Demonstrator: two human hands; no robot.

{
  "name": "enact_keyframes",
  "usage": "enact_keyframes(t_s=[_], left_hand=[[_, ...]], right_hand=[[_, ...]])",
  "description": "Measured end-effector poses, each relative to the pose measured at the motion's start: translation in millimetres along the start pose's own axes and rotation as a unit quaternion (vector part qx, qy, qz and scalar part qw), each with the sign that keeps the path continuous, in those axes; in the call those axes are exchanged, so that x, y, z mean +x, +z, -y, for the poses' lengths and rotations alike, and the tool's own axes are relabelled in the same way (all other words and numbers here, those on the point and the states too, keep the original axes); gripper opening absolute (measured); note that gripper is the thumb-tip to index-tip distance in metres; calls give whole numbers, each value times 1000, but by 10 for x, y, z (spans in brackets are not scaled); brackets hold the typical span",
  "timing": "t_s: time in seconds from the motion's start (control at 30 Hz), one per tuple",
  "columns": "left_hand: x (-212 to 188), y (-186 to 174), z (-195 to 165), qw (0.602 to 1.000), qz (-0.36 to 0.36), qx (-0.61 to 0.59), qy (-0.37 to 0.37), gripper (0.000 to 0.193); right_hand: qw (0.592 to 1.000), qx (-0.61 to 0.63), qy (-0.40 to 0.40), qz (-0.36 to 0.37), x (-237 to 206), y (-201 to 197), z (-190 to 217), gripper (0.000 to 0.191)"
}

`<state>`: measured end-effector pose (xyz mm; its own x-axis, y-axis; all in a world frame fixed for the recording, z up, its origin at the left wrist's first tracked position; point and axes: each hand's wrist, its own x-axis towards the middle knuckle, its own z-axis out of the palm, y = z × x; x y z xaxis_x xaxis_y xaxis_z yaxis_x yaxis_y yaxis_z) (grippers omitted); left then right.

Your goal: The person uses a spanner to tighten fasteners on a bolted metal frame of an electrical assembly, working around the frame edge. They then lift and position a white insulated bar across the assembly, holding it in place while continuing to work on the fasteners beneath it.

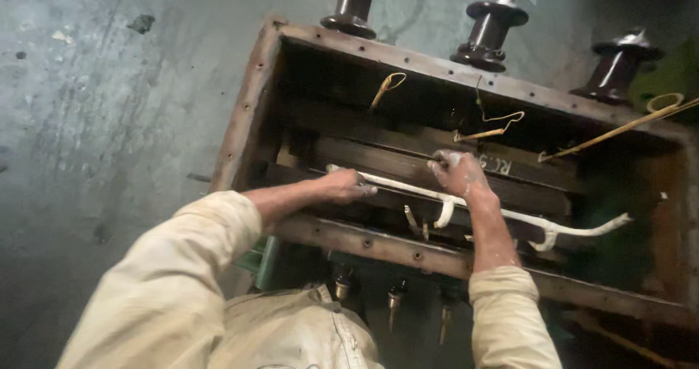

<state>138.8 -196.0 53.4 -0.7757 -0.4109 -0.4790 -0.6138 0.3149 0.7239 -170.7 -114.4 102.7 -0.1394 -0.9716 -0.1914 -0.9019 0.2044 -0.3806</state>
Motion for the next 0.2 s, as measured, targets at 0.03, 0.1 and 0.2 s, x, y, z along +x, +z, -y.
enact_keyframes(t_s=[0.03, 0.1, 0.2], left_hand=[[-36, 51, -40, 999, -24, 23, -14, 65], [-24, 64, -51, 998, -43, 43, -1, 63], [-159, -15, 31, 986, -162, 30, -15, 66]], right_hand=[[1000, 4, 16, -3, -22, 21, -9, 40], [999, -5, 40, 3, -13, 106, -74, 37], [992, -10, -83, -93, 105, 274, -55, 34]])
